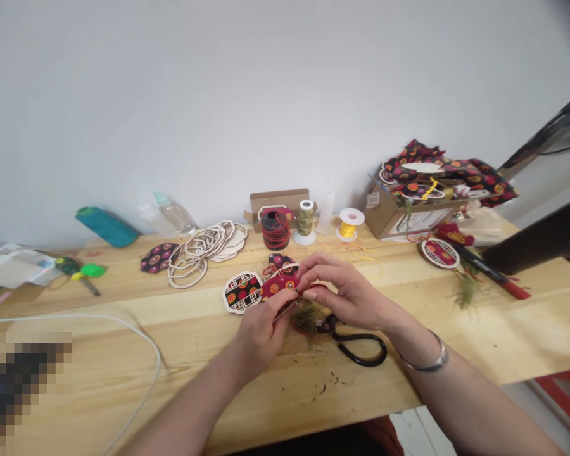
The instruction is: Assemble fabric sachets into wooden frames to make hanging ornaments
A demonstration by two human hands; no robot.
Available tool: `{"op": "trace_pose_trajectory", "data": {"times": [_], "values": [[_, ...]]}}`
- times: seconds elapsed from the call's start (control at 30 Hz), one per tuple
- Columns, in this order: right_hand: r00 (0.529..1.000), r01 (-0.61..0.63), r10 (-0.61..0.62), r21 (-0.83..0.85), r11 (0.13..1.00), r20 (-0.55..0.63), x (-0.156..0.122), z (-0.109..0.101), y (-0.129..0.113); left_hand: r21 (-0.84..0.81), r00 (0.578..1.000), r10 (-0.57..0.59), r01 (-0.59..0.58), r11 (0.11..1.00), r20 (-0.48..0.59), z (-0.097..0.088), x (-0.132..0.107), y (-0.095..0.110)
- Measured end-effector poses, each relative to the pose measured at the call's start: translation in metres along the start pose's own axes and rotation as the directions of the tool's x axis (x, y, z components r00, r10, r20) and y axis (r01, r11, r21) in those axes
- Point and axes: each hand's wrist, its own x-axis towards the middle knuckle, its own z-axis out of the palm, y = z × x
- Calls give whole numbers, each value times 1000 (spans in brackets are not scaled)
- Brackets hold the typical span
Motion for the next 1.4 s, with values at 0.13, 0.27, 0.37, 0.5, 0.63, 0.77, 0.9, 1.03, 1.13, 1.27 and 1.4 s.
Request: {"op": "trace_pose_trajectory", "data": {"times": [0.13,0.27,0.37,0.5,0.63,0.77,0.9,1.03,1.13,1.27,1.4], "values": [[999,-37,40,74,997,-34,-1,3,-1,-7,1000,-7,6,1000,-8,-1,1,0],[973,-85,114,147,985,-201,-2,4,5,-14,999,-16,15,1000,-34,-1,1,0],[814,-197,292,234,952,-502,5,-3,22,-14,998,-38,37,999,-50,-1,1,0],[675,-499,378,-14,867,-633,27,-24,55,-13,995,-44,43,999,-87,1,1,-2],[678,-663,340,-342,666,-652,51,-38,78,-21,995,-21,19,1000,-99,2,2,-3],[671,-702,312,-442,558,-673,63,-39,91,-17,994,-26,24,1000,-110,0,2,-3],[662,-724,296,-484,491,-689,67,-38,100,-25,995,-46,44,999,-91,-1,2,-2],[662,-724,269,-502,473,-700,66,-39,98,-57,995,-68,64,996,-79,1,0,-2],[669,-702,195,-523,484,-717,59,-45,79,-54,992,-69,63,997,-103,3,-1,-4],[715,-505,9,-508,697,-699,38,-57,43,-59,993,-70,64,996,-93,3,-2,-5],[814,-242,180,-40,970,-552,13,-56,18,-60,996,-67,63,996,-66,2,-1,-4]]}}
